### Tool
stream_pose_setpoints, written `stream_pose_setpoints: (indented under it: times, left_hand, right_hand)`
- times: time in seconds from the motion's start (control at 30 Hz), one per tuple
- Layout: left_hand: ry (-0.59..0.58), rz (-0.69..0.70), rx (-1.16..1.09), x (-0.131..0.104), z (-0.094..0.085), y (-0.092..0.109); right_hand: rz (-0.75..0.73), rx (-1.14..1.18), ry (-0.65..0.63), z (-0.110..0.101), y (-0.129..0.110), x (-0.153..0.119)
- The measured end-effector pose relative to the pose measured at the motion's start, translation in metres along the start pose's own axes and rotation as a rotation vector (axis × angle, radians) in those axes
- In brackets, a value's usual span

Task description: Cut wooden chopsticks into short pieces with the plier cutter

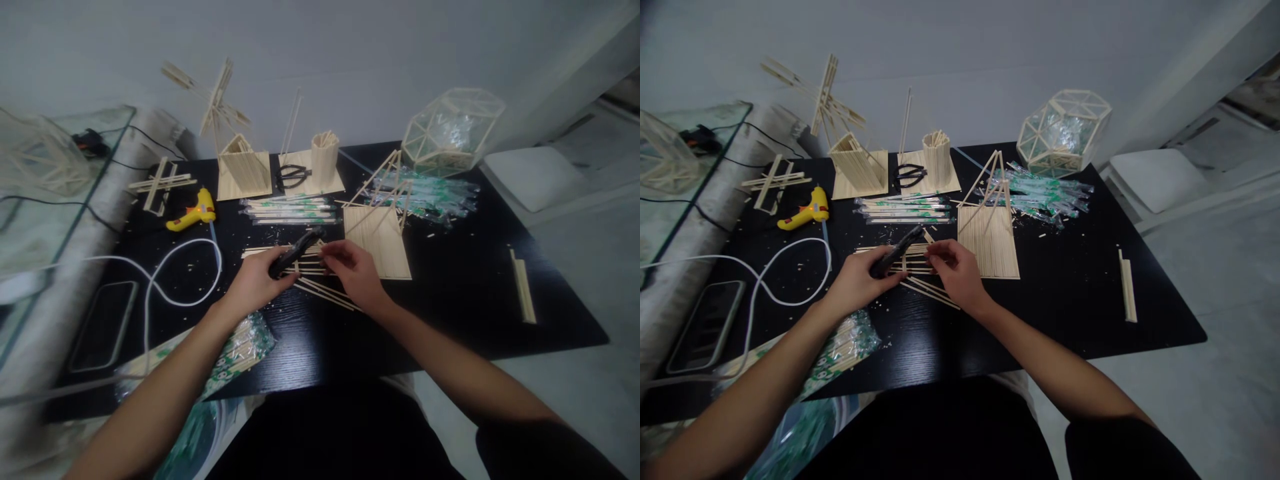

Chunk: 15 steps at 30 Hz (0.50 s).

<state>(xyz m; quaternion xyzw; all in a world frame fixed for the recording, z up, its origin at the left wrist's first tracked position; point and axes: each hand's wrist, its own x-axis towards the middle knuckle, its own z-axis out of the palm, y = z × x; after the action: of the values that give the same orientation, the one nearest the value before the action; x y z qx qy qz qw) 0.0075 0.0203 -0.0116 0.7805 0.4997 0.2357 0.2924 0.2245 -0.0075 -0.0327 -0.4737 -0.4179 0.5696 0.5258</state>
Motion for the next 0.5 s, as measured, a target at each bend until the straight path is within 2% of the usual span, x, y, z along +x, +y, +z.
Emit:
stream_pose_setpoints:
  times: [0.13, 0.37, 0.5]
  left_hand:
    - [-0.099, 0.013, 0.076, 0.001, -0.001, -0.003]
    - [-0.144, 0.022, 0.06, 0.0, -0.001, -0.004]
    - [-0.246, 0.071, 0.049, -0.002, -0.004, -0.003]
  right_hand:
    - [-0.077, -0.079, 0.071, -0.002, 0.001, 0.003]
    - [-0.145, -0.148, 0.119, -0.007, 0.002, 0.009]
    - [-0.196, -0.179, 0.169, -0.012, 0.002, 0.018]
